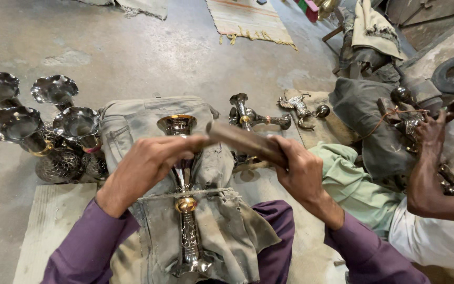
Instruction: The person sits on the floor with a silver vase-shaped vessel tied to a cloth cushion on their lap. They hold a small punch against the vessel's surface and strike it with a wooden mallet, repositioning the punch around the body to shape and decorate the metal, with finished metal vessels stacked nearby.
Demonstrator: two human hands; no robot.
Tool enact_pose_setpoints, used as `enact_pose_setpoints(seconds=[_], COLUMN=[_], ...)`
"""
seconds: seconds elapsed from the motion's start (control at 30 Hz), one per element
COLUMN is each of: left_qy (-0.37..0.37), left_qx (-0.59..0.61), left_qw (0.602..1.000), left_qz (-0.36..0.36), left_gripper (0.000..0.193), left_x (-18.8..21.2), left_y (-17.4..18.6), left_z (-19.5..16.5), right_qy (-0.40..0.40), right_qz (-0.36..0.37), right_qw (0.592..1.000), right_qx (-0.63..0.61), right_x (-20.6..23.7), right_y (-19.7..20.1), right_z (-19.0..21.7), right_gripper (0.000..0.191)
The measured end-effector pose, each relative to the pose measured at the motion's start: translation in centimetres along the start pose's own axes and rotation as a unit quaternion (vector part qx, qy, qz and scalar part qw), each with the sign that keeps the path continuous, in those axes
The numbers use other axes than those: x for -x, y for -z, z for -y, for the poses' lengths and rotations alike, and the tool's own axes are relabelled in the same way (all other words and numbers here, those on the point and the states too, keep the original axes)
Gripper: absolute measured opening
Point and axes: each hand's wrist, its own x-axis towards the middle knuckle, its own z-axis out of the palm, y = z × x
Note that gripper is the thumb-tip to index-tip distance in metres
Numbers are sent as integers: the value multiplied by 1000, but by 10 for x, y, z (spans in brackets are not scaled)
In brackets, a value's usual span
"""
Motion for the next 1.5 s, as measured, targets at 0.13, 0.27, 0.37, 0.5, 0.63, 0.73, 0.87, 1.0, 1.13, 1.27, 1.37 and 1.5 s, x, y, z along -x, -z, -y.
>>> enact_pose_setpoints(seconds=[0.13,0.27,0.37,0.5,0.63,0.73,0.87,1.0,1.13,1.27,1.37,1.5], left_qy=[123,191,201,210,188,193,209,193,172,178,167,153], left_qx=[128,162,161,162,166,163,154,153,134,120,126,98], left_qw=[968,941,935,930,930,929,927,930,941,952,959,972], left_qz=[-180,-227,-244,-256,-267,-270,-271,-271,-259,-219,-193,-150], left_gripper=[43,48,48,50,51,50,49,48,46,44,46,47], left_x=[6,-2,-5,-5,-5,-5,-6,-5,-6,-13,-17,-25], left_y=[-11,-21,-25,-28,-29,-30,-32,-34,-34,-32,-27,-17], left_z=[-7,-11,-13,-18,-22,-25,-27,-26,-21,-16,-17,-20], right_qy=[-37,-2,13,36,11,133,142,194,188,174,130,78], right_qz=[76,209,214,187,158,97,66,101,113,142,106,128], right_qw=[996,977,973,977,984,984,983,962,959,957,978,979], right_qx=[10,37,83,100,78,68,93,162,178,184,120,142], right_x=[-9,-21,-31,-55,-90,-112,-131,-144,-142,-134,-123,-109], right_y=[8,22,26,38,51,70,82,89,80,70,69,69], right_z=[-9,-14,-16,-20,-8,10,37,44,39,28,21,14], right_gripper=[65,77,76,71,60,68,73,68,72,63,71,79])
